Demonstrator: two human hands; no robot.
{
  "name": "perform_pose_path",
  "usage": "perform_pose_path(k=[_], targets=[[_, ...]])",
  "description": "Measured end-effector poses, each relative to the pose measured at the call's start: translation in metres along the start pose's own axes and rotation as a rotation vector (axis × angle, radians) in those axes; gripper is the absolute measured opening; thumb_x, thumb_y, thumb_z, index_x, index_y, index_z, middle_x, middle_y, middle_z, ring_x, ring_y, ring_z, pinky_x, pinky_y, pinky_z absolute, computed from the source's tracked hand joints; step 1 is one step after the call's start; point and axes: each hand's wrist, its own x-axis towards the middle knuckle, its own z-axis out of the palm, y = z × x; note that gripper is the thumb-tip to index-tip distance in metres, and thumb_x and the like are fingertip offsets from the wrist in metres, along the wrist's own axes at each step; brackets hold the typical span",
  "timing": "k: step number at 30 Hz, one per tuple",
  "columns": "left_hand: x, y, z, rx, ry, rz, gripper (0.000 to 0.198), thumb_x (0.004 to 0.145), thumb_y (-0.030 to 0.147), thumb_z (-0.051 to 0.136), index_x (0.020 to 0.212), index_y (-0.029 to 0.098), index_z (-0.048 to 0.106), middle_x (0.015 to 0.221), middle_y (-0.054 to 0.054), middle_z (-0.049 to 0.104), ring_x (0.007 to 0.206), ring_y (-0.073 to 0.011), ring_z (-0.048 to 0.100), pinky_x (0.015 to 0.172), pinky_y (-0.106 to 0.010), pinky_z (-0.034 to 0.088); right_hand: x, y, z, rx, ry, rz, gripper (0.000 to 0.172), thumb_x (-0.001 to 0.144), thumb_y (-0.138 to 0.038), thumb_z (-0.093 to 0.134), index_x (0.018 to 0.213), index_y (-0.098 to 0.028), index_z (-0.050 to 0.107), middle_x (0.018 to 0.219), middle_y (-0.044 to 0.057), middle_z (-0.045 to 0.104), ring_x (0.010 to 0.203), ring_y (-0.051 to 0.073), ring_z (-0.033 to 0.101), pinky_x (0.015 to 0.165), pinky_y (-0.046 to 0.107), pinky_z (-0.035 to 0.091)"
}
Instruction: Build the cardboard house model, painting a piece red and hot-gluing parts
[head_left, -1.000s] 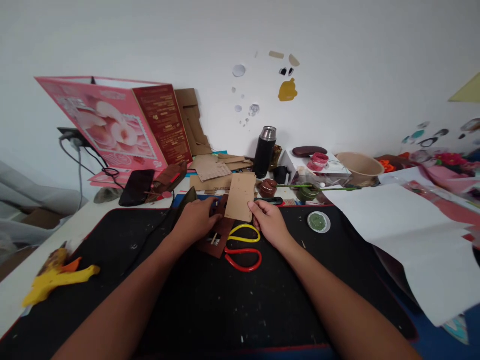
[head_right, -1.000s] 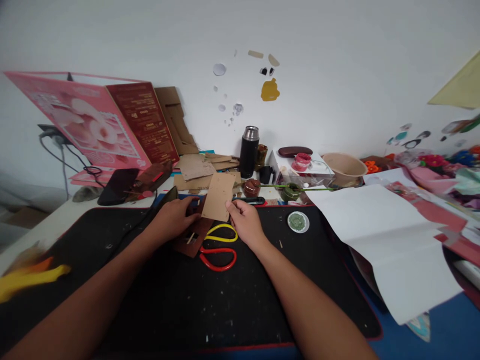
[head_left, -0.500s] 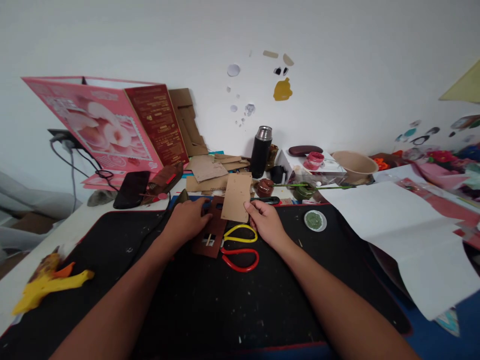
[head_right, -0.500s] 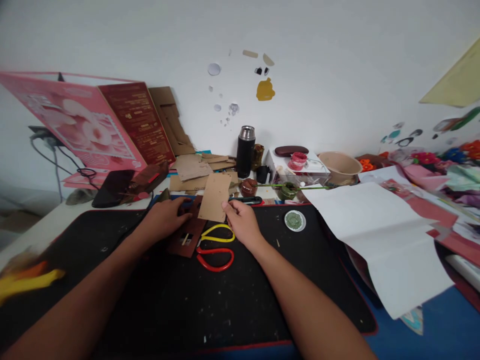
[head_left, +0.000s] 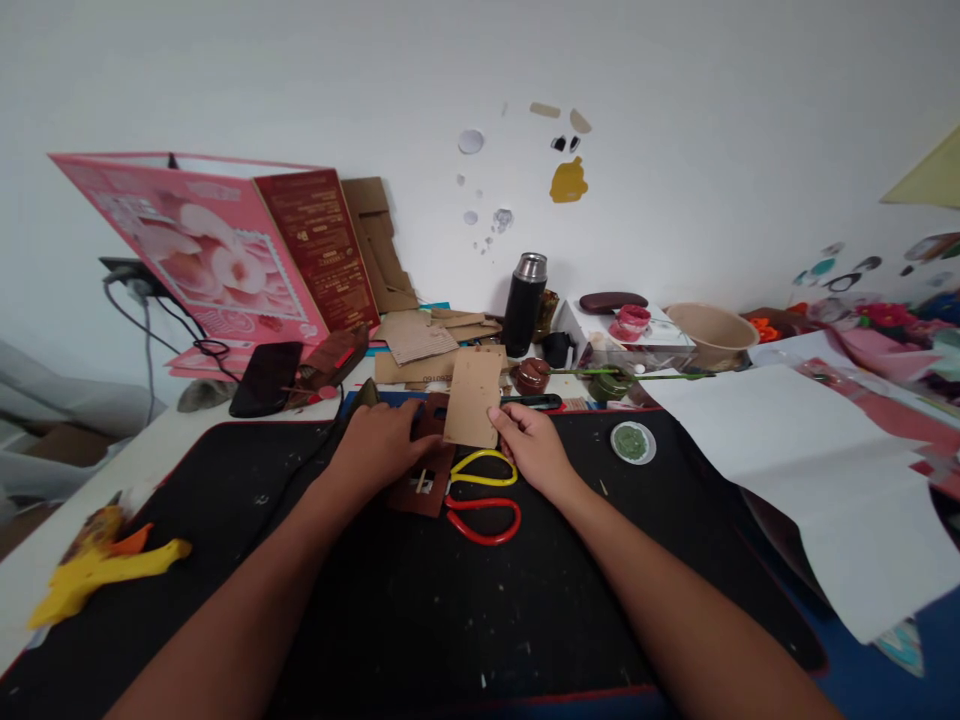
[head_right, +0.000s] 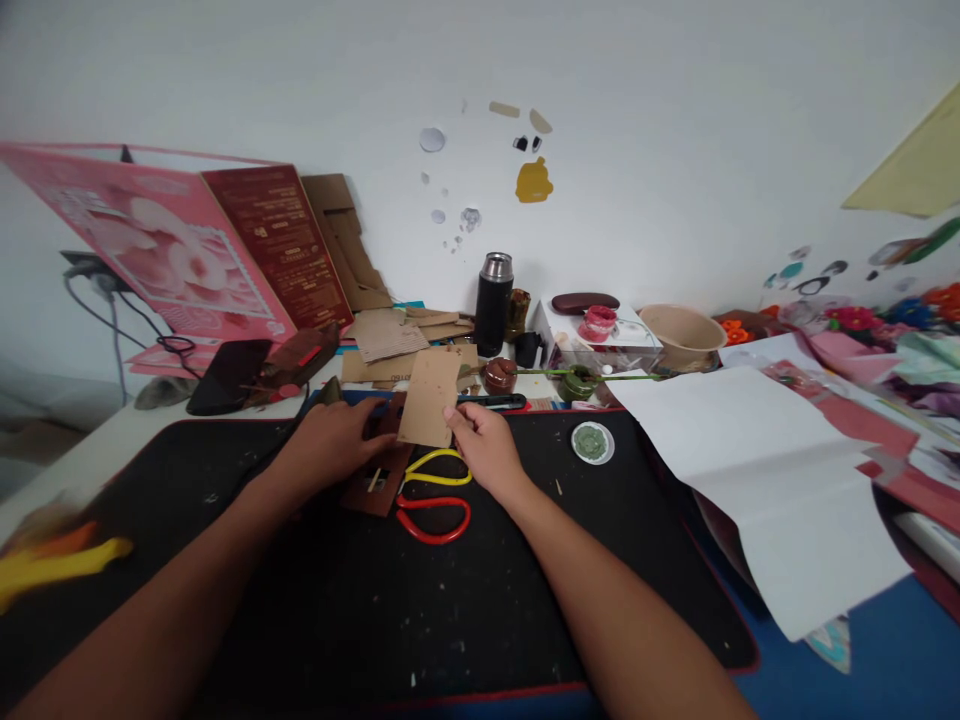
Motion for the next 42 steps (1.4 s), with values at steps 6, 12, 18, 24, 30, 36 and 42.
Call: perform_pose_path(k=[6,12,18,24,30,36,42], targets=[[-0.004,0.009,0.0,0.032,-0.011,0.05,0.078,0.094,0.069,0.062,0.151,0.016,0.055,0.117,-0.022,0.079,0.113,-0.0437,0.072,0.091,-0.047,0.046,0.0,0.002,0.001,-0.042,-0.004,0.0,0.049,0.092,-0.069,0.062,0.072,-0.024,0.058,0.055,-0.003,0.051,0.051,0.016,0.047,0.049,0.028,0.035],[-0.006,0.012,0.0,0.09,-0.006,0.068,0.08,0.095,0.069,0.061,0.154,0.017,0.051,0.113,-0.021,0.08,0.111,-0.0426,0.072,0.09,-0.046,0.044,-0.001,0.002,0.001,-0.061,-0.004,-0.01,0.049,0.094,-0.067,0.061,0.072,-0.024,0.057,0.055,-0.004,0.05,0.051,0.016,0.045,0.049,0.027,0.034],[-0.007,0.013,-0.002,0.13,0.006,0.037,0.08,0.097,0.068,0.059,0.153,0.012,0.052,0.116,-0.022,0.079,0.111,-0.0422,0.072,0.089,-0.047,0.045,-0.001,0.002,0.0,-0.078,-0.012,-0.037,0.049,0.095,-0.066,0.059,0.071,-0.023,0.055,0.055,-0.004,0.049,0.052,0.015,0.045,0.05,0.027,0.034],[-0.005,0.009,-0.004,0.143,0.012,-0.012,0.066,0.102,0.055,0.057,0.151,0.011,0.055,0.116,-0.023,0.08,0.111,-0.0417,0.073,0.09,-0.048,0.044,-0.001,0.005,0.001,-0.095,-0.022,-0.043,0.048,0.096,-0.065,0.058,0.073,-0.024,0.055,0.055,-0.004,0.049,0.051,0.015,0.046,0.05,0.027,0.034],[-0.004,0.005,-0.001,0.143,0.033,-0.008,0.058,0.101,0.052,0.058,0.143,0.012,0.061,0.109,-0.021,0.081,0.106,-0.0422,0.074,0.088,-0.048,0.046,-0.001,0.004,0.001,-0.112,-0.032,-0.045,0.047,0.097,-0.064,0.057,0.072,-0.024,0.053,0.054,-0.004,0.048,0.05,0.015,0.045,0.049,0.027,0.033],[0.0,-0.002,-0.007,0.003,0.16,-0.007,0.04,0.101,0.039,0.054,0.125,0.014,0.073,0.115,-0.02,0.08,0.11,-0.0414,0.072,0.091,-0.05,0.049,-0.002,0.005,0.0,-0.105,-0.021,-0.05,0.05,0.096,-0.067,0.058,0.071,-0.024,0.053,0.055,-0.004,0.048,0.051,0.015,0.045,0.049,0.026,0.033],[0.007,-0.002,-0.008,-0.523,0.266,0.053,0.041,0.102,0.04,0.044,0.111,0.021,0.08,0.114,-0.011,0.082,0.106,-0.0305,0.075,0.094,-0.04,0.053,-0.003,0.003,0.001,-0.108,-0.004,-0.062,0.05,0.096,-0.068,0.058,0.072,-0.024,0.055,0.056,-0.004,0.049,0.052,0.015,0.045,0.049,0.026,0.034]])
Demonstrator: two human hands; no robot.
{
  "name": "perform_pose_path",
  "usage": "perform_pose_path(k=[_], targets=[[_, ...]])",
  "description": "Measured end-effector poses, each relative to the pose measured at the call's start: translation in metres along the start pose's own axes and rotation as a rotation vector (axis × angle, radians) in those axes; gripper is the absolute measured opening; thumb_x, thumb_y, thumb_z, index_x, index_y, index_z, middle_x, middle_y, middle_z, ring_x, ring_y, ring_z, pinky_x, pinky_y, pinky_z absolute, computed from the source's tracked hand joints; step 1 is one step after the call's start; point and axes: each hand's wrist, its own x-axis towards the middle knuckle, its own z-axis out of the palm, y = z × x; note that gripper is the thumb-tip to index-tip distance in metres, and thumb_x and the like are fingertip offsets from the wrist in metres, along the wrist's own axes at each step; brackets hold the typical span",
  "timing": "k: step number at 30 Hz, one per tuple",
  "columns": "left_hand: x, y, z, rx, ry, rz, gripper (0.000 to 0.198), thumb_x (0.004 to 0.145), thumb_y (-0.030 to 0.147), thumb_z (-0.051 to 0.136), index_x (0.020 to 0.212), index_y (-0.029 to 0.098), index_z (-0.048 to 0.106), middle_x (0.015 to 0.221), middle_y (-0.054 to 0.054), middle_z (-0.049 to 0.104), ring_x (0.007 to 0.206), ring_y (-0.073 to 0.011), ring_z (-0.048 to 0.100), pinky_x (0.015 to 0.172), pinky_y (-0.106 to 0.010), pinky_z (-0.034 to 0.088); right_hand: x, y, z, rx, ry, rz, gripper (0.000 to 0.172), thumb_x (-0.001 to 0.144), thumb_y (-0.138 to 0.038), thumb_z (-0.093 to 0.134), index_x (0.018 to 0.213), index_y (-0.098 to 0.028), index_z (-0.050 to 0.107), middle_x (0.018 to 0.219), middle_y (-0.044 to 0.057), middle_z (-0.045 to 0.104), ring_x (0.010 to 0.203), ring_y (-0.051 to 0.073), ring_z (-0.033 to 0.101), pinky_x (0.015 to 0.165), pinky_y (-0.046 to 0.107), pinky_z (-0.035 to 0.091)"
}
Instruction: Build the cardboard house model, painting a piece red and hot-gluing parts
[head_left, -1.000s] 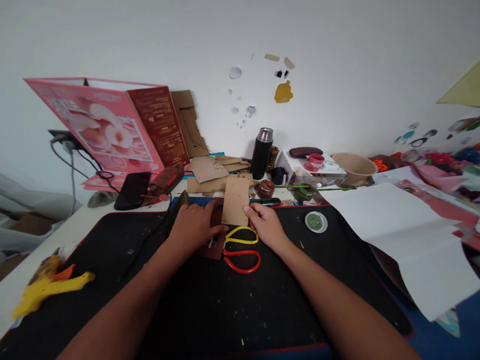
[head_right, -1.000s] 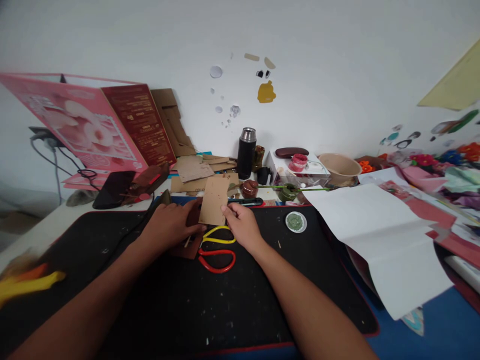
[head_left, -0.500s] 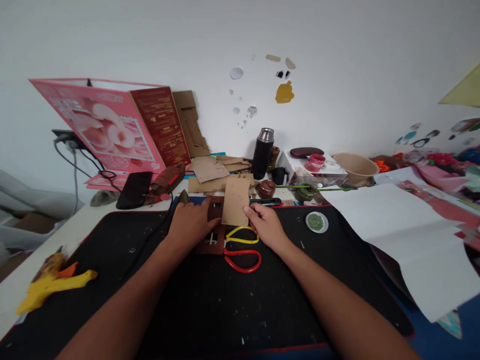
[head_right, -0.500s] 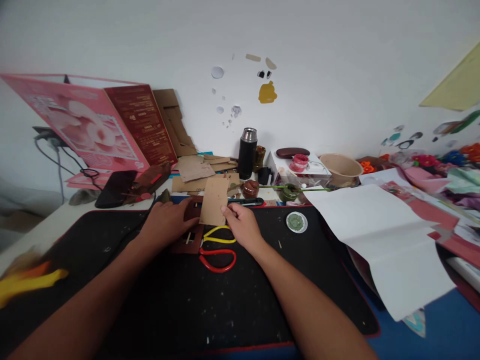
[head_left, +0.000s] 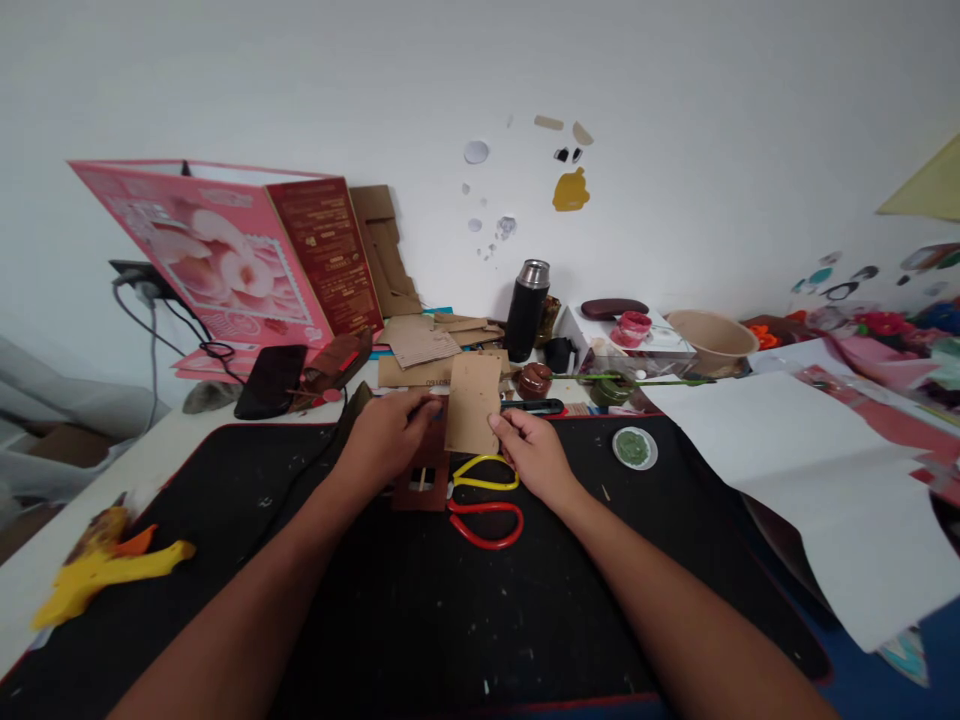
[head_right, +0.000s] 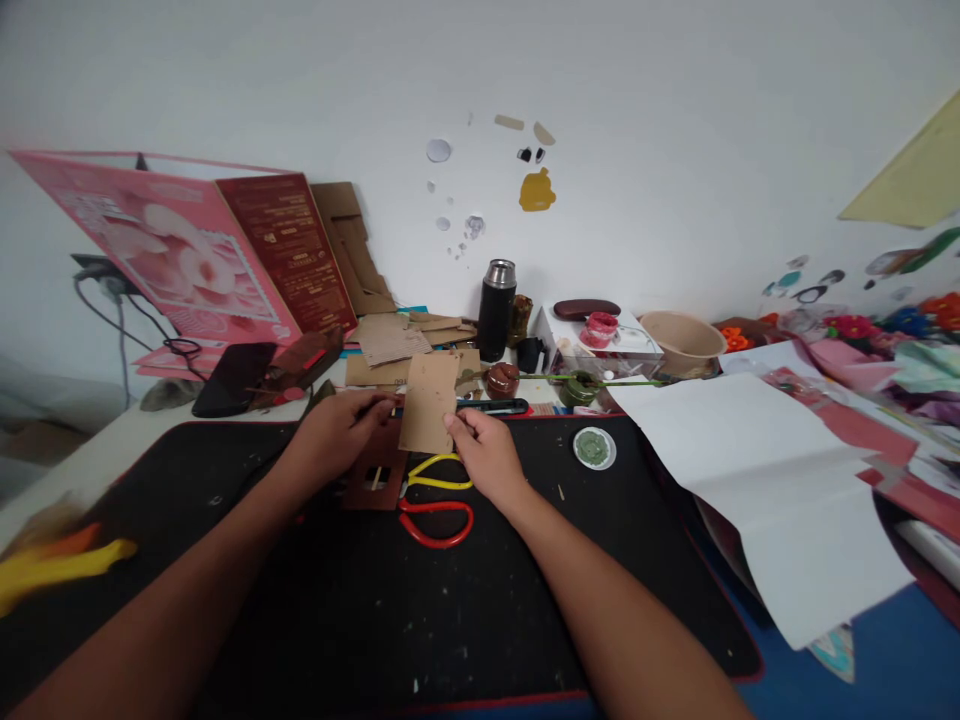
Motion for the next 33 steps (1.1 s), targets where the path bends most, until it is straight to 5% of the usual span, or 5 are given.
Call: perform_pose_path(k=[6,11,19,26,33], targets=[[-0.004,0.009,0.004,-0.364,-0.165,-0.08,0.047,0.094,0.062,0.054,0.092,0.021,0.077,0.098,-0.007,0.083,0.093,-0.0298,0.075,0.081,-0.037,0.056,-0.001,-0.003,0.001,0.003,-0.009,-0.022,0.046,0.098,-0.063,0.058,0.073,-0.024,0.055,0.056,-0.005,0.048,0.051,0.015,0.046,0.05,0.026,0.034],[-0.009,0.016,0.01,-0.617,-0.254,-0.078,0.045,0.092,0.063,0.06,0.102,0.021,0.074,0.097,-0.005,0.081,0.093,-0.0283,0.074,0.076,-0.035,0.057,-0.002,-0.005,0.002,0.011,-0.026,-0.027,0.044,0.099,-0.06,0.056,0.074,-0.023,0.056,0.056,-0.005,0.048,0.051,0.015,0.047,0.05,0.026,0.034],[-0.012,0.016,0.001,-0.017,0.216,0.011,0.033,0.098,0.044,0.048,0.085,0.02,0.068,0.075,-0.003,0.07,0.068,-0.0199,0.061,0.064,-0.03,0.043,0.0,-0.008,0.001,0.086,0.001,0.007,0.039,0.096,-0.059,0.062,0.093,-0.021,0.067,0.058,-0.005,0.049,0.05,0.015,0.046,0.049,0.027,0.035],[-0.017,0.024,0.015,0.252,0.115,0.335,0.04,0.103,0.03,0.05,0.135,0.022,0.071,0.112,-0.011,0.081,0.099,-0.0266,0.076,0.085,-0.036,0.056,-0.006,-0.016,0.005,0.24,-0.115,-0.002,0.05,0.092,-0.069,0.066,0.106,-0.021,0.066,0.061,-0.006,0.049,0.05,0.014,0.047,0.047,0.026,0.037],[-0.019,0.028,0.03,0.358,0.096,0.472,0.047,0.103,0.024,0.054,0.148,0.022,0.064,0.106,-0.012,0.081,0.097,-0.0267,0.077,0.084,-0.037,0.06,-0.008,-0.016,0.006,0.255,-0.087,-0.023,0.05,0.094,-0.072,0.063,0.089,-0.022,0.059,0.059,-0.005,0.053,0.048,0.012,0.047,0.046,0.024,0.038]])
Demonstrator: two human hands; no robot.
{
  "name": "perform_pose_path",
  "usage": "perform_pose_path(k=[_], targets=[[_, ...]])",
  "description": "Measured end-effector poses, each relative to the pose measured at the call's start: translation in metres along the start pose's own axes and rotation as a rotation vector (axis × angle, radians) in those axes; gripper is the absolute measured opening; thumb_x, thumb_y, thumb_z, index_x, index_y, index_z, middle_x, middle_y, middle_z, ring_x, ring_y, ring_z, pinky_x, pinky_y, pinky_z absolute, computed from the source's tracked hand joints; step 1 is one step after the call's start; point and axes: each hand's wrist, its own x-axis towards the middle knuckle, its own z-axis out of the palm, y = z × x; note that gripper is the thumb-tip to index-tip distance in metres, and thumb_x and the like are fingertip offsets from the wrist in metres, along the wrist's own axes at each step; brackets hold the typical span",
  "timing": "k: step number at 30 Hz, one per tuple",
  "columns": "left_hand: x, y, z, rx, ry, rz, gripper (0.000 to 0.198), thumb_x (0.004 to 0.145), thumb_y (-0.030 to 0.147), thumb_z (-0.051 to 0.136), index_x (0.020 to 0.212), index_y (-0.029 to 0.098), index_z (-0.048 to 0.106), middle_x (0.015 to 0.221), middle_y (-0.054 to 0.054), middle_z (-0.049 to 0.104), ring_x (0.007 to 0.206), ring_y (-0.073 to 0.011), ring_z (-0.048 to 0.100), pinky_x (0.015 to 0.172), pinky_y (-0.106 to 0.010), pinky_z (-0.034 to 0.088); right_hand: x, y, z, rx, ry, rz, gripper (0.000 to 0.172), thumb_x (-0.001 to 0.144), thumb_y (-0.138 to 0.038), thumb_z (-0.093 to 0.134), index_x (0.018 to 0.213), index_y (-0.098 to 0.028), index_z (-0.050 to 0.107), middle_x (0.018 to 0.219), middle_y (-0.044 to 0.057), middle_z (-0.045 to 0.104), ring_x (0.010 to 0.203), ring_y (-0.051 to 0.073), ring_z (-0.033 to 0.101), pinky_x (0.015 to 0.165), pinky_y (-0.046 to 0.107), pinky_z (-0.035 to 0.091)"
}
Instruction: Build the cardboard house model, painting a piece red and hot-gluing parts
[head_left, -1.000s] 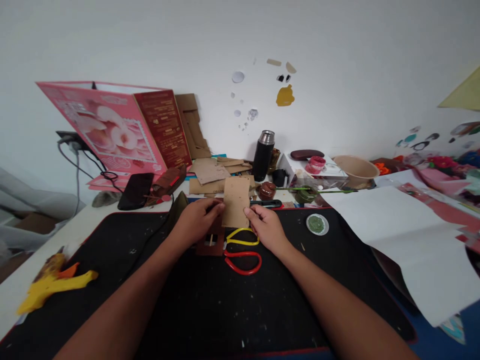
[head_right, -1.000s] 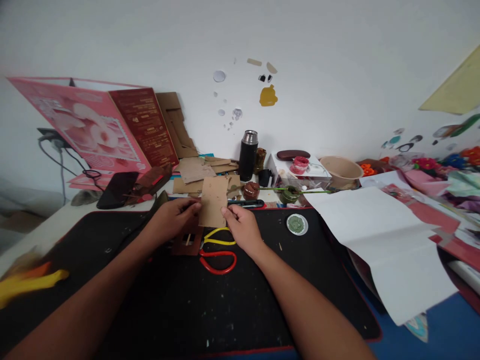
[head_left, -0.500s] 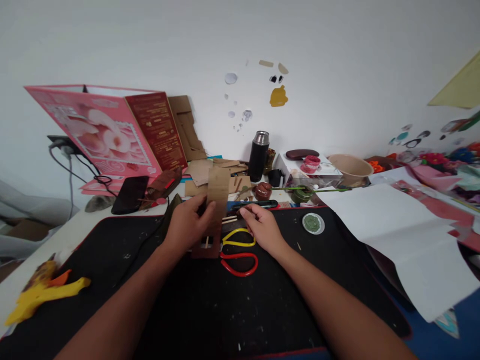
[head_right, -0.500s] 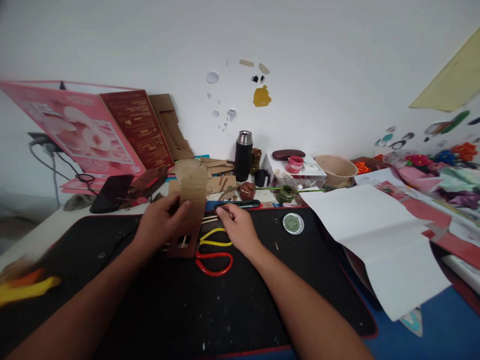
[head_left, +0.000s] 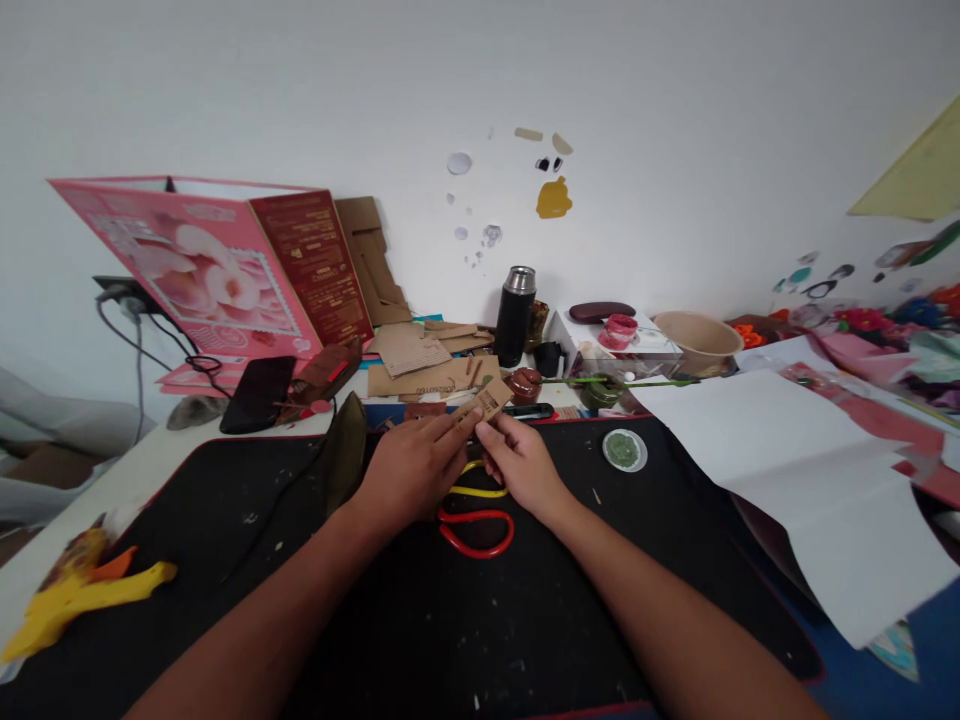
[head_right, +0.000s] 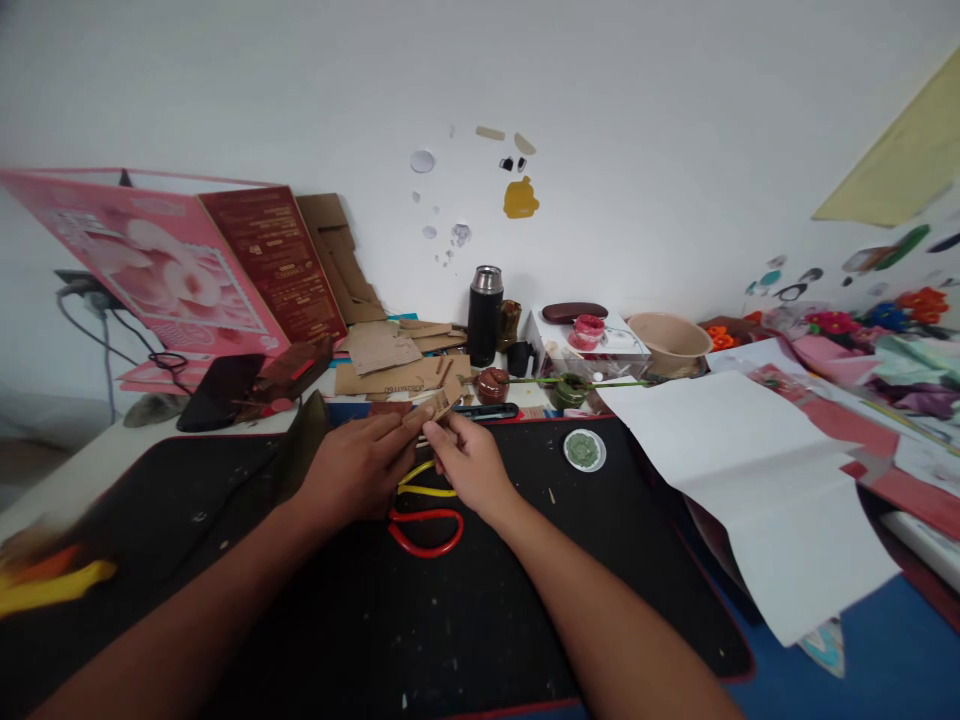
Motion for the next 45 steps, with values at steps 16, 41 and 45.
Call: perform_pose_path(k=[16,41,45], targets=[[0.004,-0.012,-0.014,-0.338,0.209,-0.3,0.037,0.105,0.037,0.051,0.129,0.019,0.073,0.114,-0.012,0.078,0.107,-0.0268,0.071,0.096,-0.04,0.057,0.004,-0.005,-0.006,-0.017,0.086,0.026,0.055,0.094,-0.073,0.06,0.071,-0.024,0.05,0.053,-0.005,0.051,0.045,0.012,0.046,0.045,0.024,0.037],[0.01,-0.021,-0.021,-1.119,-0.074,-0.795,0.057,0.072,0.072,0.077,0.09,0.018,0.08,0.085,-0.006,0.079,0.078,-0.0249,0.072,0.071,-0.035,0.06,0.004,-0.001,-0.004,-0.025,0.039,0.042,0.054,0.091,-0.075,0.063,0.076,-0.024,0.056,0.054,-0.006,0.049,0.046,0.013,0.045,0.046,0.025,0.035],[0.01,-0.021,-0.02,-1.129,-0.078,-0.797,0.06,0.07,0.074,0.078,0.09,0.018,0.08,0.088,-0.008,0.081,0.081,-0.0262,0.073,0.072,-0.036,0.061,0.005,0.001,-0.004,-0.031,0.048,0.046,0.055,0.09,-0.076,0.064,0.076,-0.024,0.056,0.054,-0.006,0.049,0.046,0.013,0.044,0.046,0.025,0.035]])
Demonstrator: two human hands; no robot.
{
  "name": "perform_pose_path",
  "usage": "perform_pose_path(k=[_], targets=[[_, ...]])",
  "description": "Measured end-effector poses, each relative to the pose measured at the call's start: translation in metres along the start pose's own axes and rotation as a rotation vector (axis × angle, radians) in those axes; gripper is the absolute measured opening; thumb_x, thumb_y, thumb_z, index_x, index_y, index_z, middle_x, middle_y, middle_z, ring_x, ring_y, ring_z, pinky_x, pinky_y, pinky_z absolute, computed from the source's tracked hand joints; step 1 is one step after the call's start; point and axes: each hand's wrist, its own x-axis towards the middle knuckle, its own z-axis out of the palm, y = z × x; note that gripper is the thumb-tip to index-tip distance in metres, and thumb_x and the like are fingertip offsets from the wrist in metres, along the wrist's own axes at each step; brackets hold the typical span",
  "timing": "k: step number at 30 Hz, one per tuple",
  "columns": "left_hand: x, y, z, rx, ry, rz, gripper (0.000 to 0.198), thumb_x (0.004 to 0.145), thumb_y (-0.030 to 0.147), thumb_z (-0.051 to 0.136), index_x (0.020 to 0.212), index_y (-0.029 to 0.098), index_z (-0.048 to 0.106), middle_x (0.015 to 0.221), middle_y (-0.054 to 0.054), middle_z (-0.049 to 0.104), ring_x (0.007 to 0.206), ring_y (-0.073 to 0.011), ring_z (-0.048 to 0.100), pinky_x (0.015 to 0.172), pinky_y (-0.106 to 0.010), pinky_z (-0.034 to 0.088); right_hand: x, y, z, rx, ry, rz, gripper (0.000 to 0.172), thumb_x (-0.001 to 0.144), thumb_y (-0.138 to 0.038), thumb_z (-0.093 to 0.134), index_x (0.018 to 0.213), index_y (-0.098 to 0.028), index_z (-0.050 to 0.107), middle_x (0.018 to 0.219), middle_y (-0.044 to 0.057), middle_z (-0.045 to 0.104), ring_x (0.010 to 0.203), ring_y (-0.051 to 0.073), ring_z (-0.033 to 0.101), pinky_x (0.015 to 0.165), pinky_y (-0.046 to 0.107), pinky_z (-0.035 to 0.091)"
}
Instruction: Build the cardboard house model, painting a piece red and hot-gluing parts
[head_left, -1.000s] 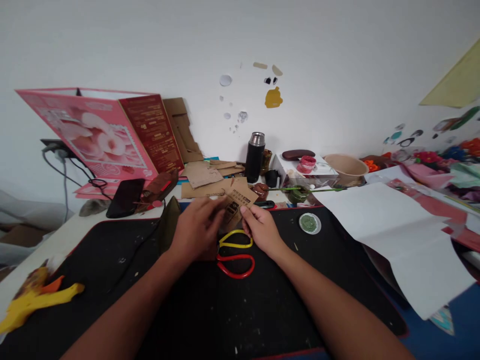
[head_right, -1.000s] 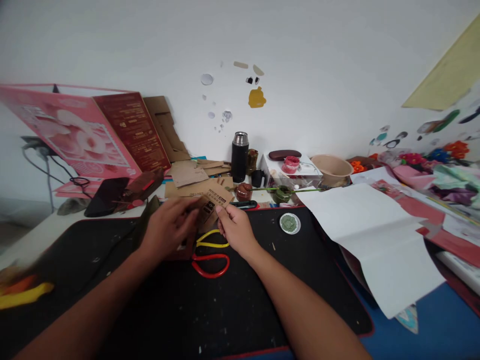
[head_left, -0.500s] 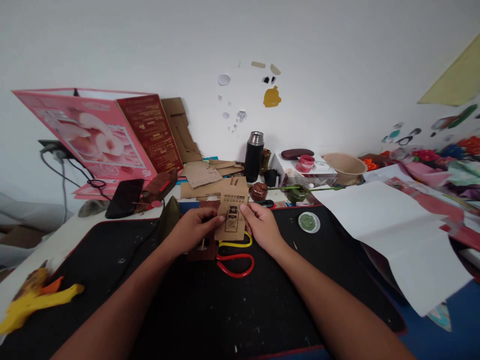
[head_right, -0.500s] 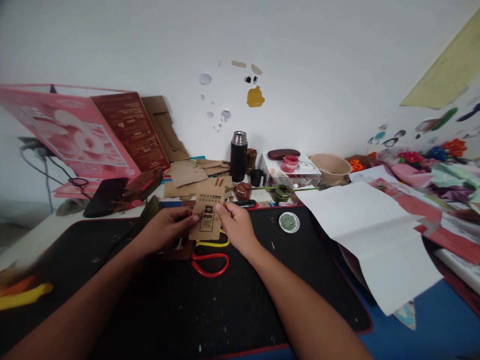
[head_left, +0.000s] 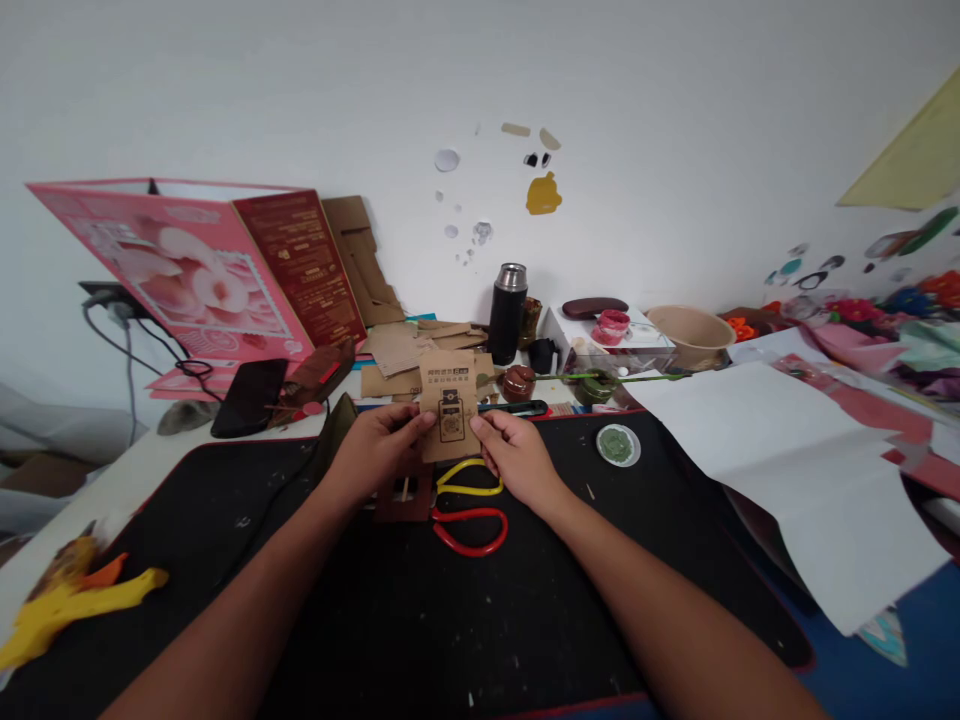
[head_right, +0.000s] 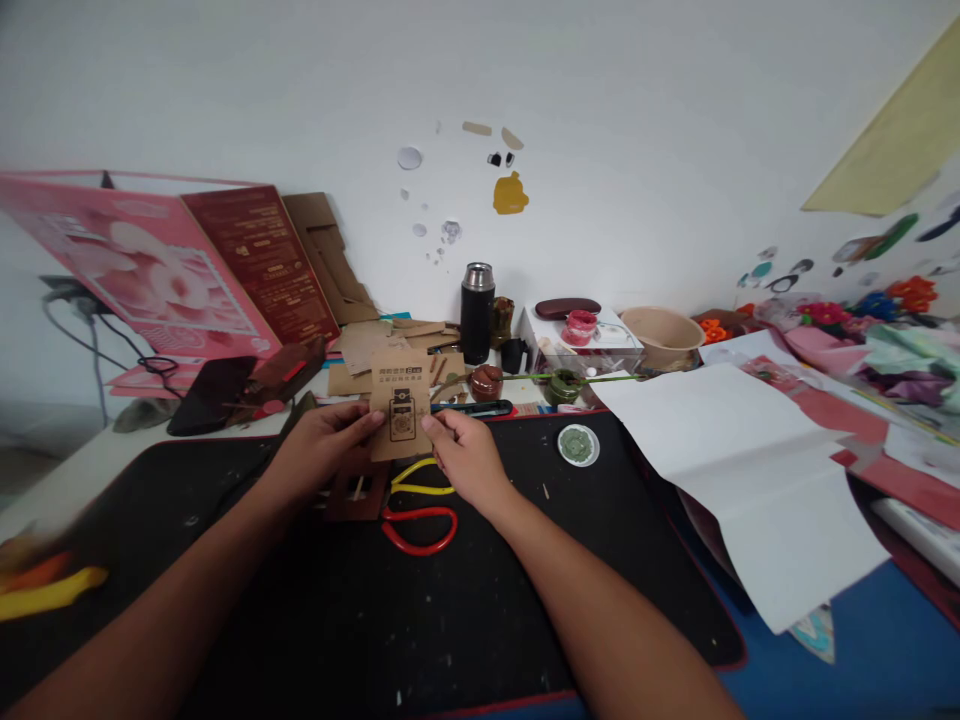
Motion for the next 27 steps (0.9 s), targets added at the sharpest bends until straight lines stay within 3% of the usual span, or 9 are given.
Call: perform_pose_path(k=[4,13,27], targets=[[0.0001,-0.0005,-0.0013,0.009,-0.014,0.026,0.059,0.072,0.074,0.077,0.088,0.018,0.079,0.09,-0.008,0.081,0.084,-0.0265,0.073,0.075,-0.037,0.06,-0.0005,-0.0007,-0.0005,-0.003,0.001,0.003,0.054,0.091,-0.076,0.062,0.078,-0.024,0.057,0.055,-0.006,0.049,0.046,0.013,0.045,0.046,0.026,0.035],[0.0014,-0.0044,-0.0031,0.057,-0.011,0.035,0.061,0.073,0.077,0.075,0.085,0.018,0.077,0.077,-0.004,0.075,0.07,-0.0218,0.066,0.066,-0.032,0.054,0.0001,0.0017,-0.0002,-0.02,0.01,-0.006,0.054,0.091,-0.074,0.064,0.074,-0.023,0.055,0.054,-0.006,0.049,0.047,0.013,0.045,0.047,0.026,0.035],[0.0033,-0.003,-0.0031,0.089,0.008,0.094,0.056,0.074,0.074,0.073,0.082,0.019,0.079,0.078,-0.004,0.078,0.075,-0.0253,0.069,0.07,-0.033,0.053,-0.0003,0.0055,0.0009,-0.084,0.013,-0.005,0.052,0.094,-0.072,0.06,0.076,-0.023,0.057,0.056,-0.005,0.05,0.048,0.014,0.047,0.047,0.026,0.037]])
